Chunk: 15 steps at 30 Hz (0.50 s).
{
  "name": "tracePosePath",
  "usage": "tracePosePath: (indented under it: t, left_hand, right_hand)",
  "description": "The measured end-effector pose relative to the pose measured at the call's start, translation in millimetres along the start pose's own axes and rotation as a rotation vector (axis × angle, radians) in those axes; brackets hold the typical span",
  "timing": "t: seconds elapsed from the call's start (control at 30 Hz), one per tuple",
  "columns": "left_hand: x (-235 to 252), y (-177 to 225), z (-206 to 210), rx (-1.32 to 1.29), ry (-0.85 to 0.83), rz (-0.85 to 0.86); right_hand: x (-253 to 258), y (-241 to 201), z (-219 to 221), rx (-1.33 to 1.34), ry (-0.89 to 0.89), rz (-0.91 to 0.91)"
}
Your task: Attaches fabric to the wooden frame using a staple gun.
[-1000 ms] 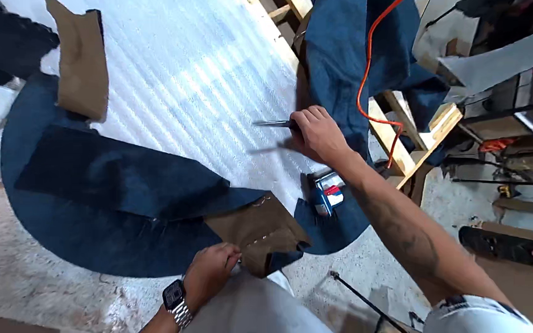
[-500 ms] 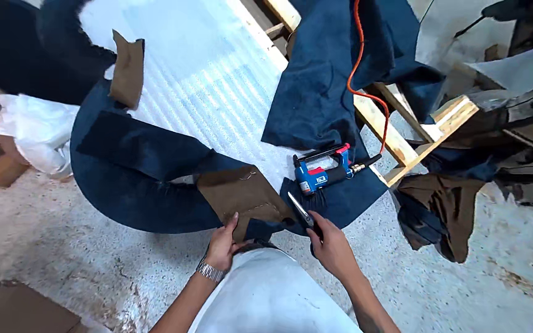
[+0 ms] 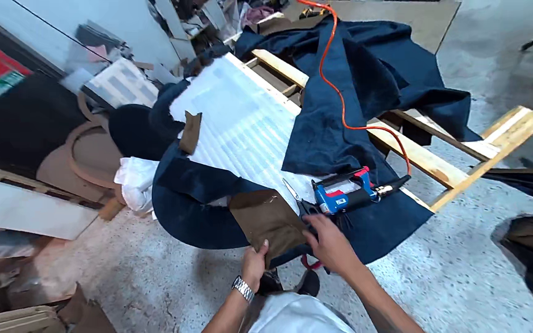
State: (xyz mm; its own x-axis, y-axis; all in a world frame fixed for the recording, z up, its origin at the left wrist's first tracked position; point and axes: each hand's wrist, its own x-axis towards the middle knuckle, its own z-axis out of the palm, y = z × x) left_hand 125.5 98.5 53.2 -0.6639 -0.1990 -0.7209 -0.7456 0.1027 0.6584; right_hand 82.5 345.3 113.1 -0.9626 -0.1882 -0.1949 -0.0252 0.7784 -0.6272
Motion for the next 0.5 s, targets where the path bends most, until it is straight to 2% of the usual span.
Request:
tracePosePath:
  t: [0.07,0.1,0.17,0.27,0.33,0.37,0.43,0.5]
  left_hand:
    - [-7,11,-9,0.559,0.056,0.107]
    - [-13,20,-15,0.766,0.142,0.236]
    - [-13,49,-31,0.934,0.280,0.591]
    - [18,109,-44,1.063,0.292,0.928]
    - [62,143,-35,1.217,0.201,1.081]
    - [87,158,-28,1.329,0.114,1.103]
    - [124,172,-14,1.520,-0.134,1.078]
    - [114,178,-8,1.604,-0.304,1.001]
  right_hand:
    - [-15,-1,25,0.020,-0.124,0.002]
    - [-22,1,39,0.040,-0.138,-0.005]
    - [-31,8,64,0.101,-0.069,-0.007]
    - [-36,19,70,0.133,0.127,0.048]
    - [-36,31,65,0.038,0.282,0.112]
    - [-32,40,63,-0.025,0.346,0.140]
    - [-28,64,68,-0.143,0.453,0.185]
    - [-30,87,80,-0.207,0.559,0.226]
